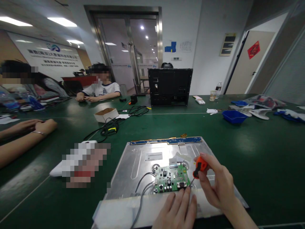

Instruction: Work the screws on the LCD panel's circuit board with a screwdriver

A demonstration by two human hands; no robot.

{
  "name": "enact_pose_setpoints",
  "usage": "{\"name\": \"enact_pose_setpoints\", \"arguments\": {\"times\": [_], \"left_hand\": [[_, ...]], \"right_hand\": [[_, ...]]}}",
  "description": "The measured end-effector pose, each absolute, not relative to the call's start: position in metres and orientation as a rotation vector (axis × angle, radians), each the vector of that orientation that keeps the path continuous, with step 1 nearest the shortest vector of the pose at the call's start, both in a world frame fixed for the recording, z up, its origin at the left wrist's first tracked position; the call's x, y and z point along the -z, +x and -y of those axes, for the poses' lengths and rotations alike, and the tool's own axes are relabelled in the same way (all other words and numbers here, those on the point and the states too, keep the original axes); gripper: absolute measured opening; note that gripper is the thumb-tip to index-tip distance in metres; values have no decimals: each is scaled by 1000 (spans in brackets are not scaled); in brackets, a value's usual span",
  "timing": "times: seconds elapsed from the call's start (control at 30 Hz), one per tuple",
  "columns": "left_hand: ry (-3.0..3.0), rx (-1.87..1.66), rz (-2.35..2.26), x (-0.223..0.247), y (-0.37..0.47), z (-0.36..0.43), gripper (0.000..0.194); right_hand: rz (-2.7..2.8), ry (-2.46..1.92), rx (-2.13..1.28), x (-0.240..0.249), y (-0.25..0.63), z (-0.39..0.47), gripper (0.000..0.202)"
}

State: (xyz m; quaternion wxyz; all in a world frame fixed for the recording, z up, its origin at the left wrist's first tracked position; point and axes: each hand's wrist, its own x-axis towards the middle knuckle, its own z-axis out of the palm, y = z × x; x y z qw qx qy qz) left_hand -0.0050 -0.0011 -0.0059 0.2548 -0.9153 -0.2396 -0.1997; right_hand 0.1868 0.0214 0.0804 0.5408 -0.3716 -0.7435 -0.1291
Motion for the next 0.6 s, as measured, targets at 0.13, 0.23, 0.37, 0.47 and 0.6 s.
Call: {"name": "enact_pose_setpoints", "arguments": {"times": [0.13, 0.23, 0.37, 0.47, 0.6], "left_hand": [[-2530, 510, 670, 9, -4, 2, 44], [-2532, 504, 664, 11, -4, 2, 51], [-2537, 536, 662, 10, -3, 1, 57], [-2552, 522, 657, 8, -4, 1, 61], [-2563, 509, 634, 3, -5, 1, 63]], "right_hand": [[1757, -883, 295, -79, 186, -22, 44], [1743, -896, 314, -75, 186, -23, 41], [1719, -893, 345, -74, 186, -24, 38], [1718, -877, 337, -74, 186, -25, 36], [1726, -898, 327, -75, 186, -24, 33]]}}
